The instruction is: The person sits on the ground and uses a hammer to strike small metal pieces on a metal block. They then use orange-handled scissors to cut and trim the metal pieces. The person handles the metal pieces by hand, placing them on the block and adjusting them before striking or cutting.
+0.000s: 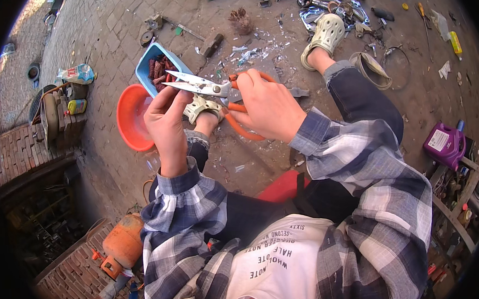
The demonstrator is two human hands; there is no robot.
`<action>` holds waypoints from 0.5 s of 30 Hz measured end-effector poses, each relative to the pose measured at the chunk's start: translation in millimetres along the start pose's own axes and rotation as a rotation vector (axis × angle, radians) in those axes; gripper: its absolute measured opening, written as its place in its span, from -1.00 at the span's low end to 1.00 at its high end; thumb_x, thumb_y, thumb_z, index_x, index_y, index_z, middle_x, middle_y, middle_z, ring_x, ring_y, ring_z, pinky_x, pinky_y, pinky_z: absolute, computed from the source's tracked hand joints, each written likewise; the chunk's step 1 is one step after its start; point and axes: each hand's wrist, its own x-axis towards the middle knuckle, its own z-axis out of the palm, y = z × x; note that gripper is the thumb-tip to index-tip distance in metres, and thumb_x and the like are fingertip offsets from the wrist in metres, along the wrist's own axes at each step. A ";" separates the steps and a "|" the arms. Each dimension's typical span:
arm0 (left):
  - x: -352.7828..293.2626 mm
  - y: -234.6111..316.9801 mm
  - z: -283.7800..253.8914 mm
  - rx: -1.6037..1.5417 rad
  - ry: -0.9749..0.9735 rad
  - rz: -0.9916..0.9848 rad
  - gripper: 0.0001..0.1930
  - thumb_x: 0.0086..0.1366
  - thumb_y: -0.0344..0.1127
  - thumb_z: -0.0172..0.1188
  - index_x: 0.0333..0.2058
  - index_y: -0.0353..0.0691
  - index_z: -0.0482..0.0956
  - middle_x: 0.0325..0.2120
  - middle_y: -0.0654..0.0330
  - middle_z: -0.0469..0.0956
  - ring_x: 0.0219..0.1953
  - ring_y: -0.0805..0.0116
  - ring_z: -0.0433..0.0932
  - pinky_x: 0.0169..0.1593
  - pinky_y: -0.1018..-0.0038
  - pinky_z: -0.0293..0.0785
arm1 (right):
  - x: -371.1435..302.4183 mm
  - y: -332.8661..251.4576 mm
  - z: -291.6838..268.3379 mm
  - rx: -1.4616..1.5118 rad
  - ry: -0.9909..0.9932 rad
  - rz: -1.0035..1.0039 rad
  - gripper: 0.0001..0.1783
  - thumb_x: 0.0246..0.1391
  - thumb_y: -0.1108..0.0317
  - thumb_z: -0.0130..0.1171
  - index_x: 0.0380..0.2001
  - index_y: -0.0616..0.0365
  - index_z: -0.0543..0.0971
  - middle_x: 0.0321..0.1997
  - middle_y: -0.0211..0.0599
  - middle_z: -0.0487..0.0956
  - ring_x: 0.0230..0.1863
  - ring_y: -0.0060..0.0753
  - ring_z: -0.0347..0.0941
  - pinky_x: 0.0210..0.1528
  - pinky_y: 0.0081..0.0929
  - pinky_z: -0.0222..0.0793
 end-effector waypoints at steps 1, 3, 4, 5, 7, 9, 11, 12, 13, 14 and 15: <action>-0.2 0.1 -0.5 0.001 -0.001 -0.011 -0.87 0.13 -0.57 0.20 -0.31 -0.44 0.58 -0.44 0.28 0.55 -0.40 0.59 0.49 -0.32 0.69 0.36 | -0.5 -0.4 0.8 0.016 -0.007 0.007 -0.57 -0.06 0.16 0.24 -0.28 0.26 0.36 -0.29 -0.10 0.42 -0.35 -0.03 0.49 -0.41 -0.21 0.44; -0.1 0.9 0.2 -0.016 -0.005 -0.033 -0.87 0.13 -0.56 0.21 -0.31 -0.43 0.58 -0.44 0.27 0.56 -0.40 0.58 0.49 -0.32 0.69 0.36 | -2.1 -1.8 2.6 0.085 -0.052 0.041 -0.56 -0.03 0.13 0.22 -0.28 0.27 0.35 -0.29 -0.07 0.42 -0.35 0.01 0.48 -0.37 -0.19 0.42; 0.1 0.9 0.7 -0.024 -0.007 -0.045 -0.87 0.14 -0.55 0.21 -0.30 -0.43 0.58 -0.43 0.26 0.56 -0.40 0.58 0.49 -0.32 0.68 0.36 | -3.5 -2.7 3.7 0.139 -0.090 0.069 -0.55 -0.01 0.11 0.20 -0.28 0.28 0.35 -0.29 -0.05 0.42 -0.35 0.04 0.48 -0.35 -0.18 0.41; 0.2 1.0 1.0 -0.054 -0.018 -0.062 -0.87 0.14 -0.55 0.22 -0.30 -0.43 0.58 -0.43 0.26 0.56 -0.40 0.58 0.49 -0.32 0.68 0.37 | -4.1 -3.2 4.4 0.193 -0.127 0.096 -0.54 0.01 0.10 0.19 -0.28 0.29 0.35 -0.29 -0.03 0.42 -0.35 0.06 0.47 -0.33 -0.17 0.40; 0.4 1.0 0.8 -0.111 -0.039 -0.097 -0.86 0.14 -0.54 0.22 -0.29 -0.42 0.58 -0.43 0.25 0.56 -0.41 0.57 0.49 -0.32 0.68 0.37 | 0.9 -1.4 2.4 0.419 -0.285 0.232 -0.52 0.05 0.06 0.16 -0.26 0.31 0.34 -0.29 -0.01 0.42 -0.35 0.08 0.46 -0.30 -0.17 0.38; 0.0 -0.4 -2.1 -0.122 -0.040 -0.109 -0.86 0.14 -0.53 0.22 -0.29 -0.41 0.58 -0.43 0.25 0.57 -0.41 0.56 0.50 -0.32 0.67 0.38 | 2.6 -1.0 2.1 0.492 -0.354 0.291 -0.50 0.07 0.04 0.13 -0.24 0.31 0.33 -0.29 0.00 0.42 -0.34 0.09 0.46 -0.28 -0.17 0.37; 1.0 -2.0 -2.4 -0.135 -0.046 -0.116 -0.85 0.15 -0.53 0.23 -0.28 -0.40 0.58 -0.43 0.25 0.57 -0.41 0.56 0.50 -0.32 0.67 0.38 | 2.2 0.3 0.7 0.405 -0.329 0.279 -0.49 0.08 0.03 0.12 -0.21 0.32 0.32 -0.27 -0.01 0.42 -0.34 0.08 0.45 -0.27 -0.18 0.37; 2.1 -2.5 -1.9 -0.139 -0.050 -0.116 -0.85 0.15 -0.53 0.23 -0.27 -0.40 0.58 -0.43 0.25 0.57 -0.41 0.56 0.50 -0.32 0.67 0.38 | 0.7 -0.1 -0.1 0.345 -0.268 0.236 -0.48 0.07 0.03 0.13 -0.20 0.31 0.32 -0.26 -0.01 0.41 -0.32 0.07 0.45 -0.27 -0.18 0.37; 2.5 -2.9 -2.0 -0.141 -0.052 -0.117 -0.85 0.15 -0.52 0.23 -0.27 -0.40 0.58 -0.43 0.25 0.57 -0.41 0.56 0.50 -0.32 0.67 0.39 | -2.0 -1.6 -0.5 0.287 -0.207 0.192 -0.48 0.06 0.03 0.14 -0.19 0.31 0.32 -0.25 -0.01 0.41 -0.31 0.06 0.45 -0.27 -0.19 0.37; 2.5 -3.0 -2.2 -0.135 -0.056 -0.111 -0.85 0.15 -0.53 0.22 -0.27 -0.40 0.58 -0.43 0.26 0.57 -0.41 0.56 0.50 -0.31 0.66 0.39 | -3.5 -2.9 -1.0 0.229 -0.147 0.148 -0.47 0.05 0.04 0.15 -0.17 0.30 0.32 -0.24 -0.02 0.41 -0.29 0.05 0.45 -0.27 -0.19 0.37; 2.4 -3.1 -2.5 -0.130 -0.061 -0.106 -0.85 0.15 -0.54 0.22 -0.27 -0.41 0.58 -0.43 0.26 0.57 -0.40 0.56 0.50 -0.30 0.66 0.39 | -3.4 -3.7 -1.5 0.200 -0.124 0.123 -0.47 0.03 0.05 0.17 -0.16 0.29 0.33 -0.24 -0.03 0.40 -0.27 0.03 0.45 -0.27 -0.19 0.38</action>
